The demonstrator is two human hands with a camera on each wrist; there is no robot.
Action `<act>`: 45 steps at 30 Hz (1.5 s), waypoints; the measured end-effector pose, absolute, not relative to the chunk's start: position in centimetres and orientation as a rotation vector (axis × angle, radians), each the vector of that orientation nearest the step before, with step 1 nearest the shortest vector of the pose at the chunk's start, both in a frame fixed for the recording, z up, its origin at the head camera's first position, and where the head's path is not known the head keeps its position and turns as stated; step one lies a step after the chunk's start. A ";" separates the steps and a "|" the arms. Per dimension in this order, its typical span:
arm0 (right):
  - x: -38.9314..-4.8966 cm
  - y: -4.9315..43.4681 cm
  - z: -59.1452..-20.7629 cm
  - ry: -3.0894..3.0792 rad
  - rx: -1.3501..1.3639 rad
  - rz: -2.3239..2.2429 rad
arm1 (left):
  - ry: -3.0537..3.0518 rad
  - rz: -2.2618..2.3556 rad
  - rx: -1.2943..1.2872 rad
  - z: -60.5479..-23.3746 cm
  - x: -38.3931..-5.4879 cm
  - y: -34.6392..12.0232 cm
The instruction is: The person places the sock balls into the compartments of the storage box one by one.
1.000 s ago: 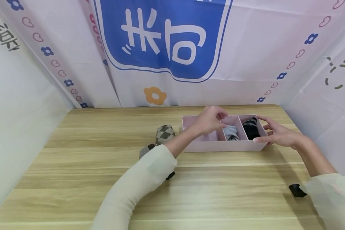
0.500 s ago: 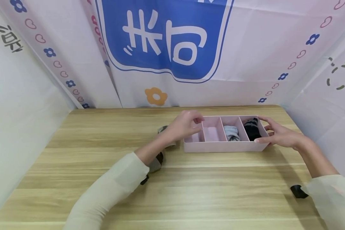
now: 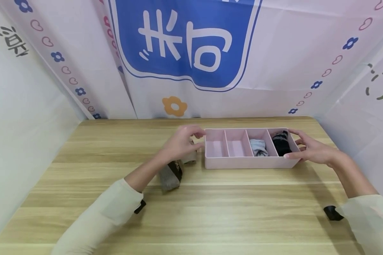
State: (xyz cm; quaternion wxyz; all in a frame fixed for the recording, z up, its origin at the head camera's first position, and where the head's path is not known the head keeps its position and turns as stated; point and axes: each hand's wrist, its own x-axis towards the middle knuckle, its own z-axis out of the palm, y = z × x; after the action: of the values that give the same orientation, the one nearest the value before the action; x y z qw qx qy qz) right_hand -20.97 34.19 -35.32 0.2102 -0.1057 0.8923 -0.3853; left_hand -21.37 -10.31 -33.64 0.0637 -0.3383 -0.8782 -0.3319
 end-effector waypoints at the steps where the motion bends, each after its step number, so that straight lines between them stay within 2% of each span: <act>1: -21.0 34.2 -35.3 2.481 -0.293 -1.072 | -2.649 -1.023 -1.007 -33.7 -21.3 -10.7; 12: -21.0 34.5 -35.4 2.477 -0.310 -1.094 | -2.725 -1.084 -0.863 -34.2 -20.2 -14.0; 25: -20.8 34.5 -35.4 2.462 -0.314 -1.134 | -2.772 -1.082 -0.878 -35.4 -19.0 -17.0; 45: -21.0 34.3 -35.4 2.486 -0.303 -1.071 | -2.998 -0.894 -0.708 -36.8 -20.4 -15.7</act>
State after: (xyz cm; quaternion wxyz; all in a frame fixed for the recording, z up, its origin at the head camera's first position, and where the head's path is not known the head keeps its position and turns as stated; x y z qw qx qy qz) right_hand -20.95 34.29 -35.38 0.2075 -0.1087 0.8929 -0.3845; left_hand -20.39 -15.69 -36.82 -0.0331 -0.2207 -0.9342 -0.2785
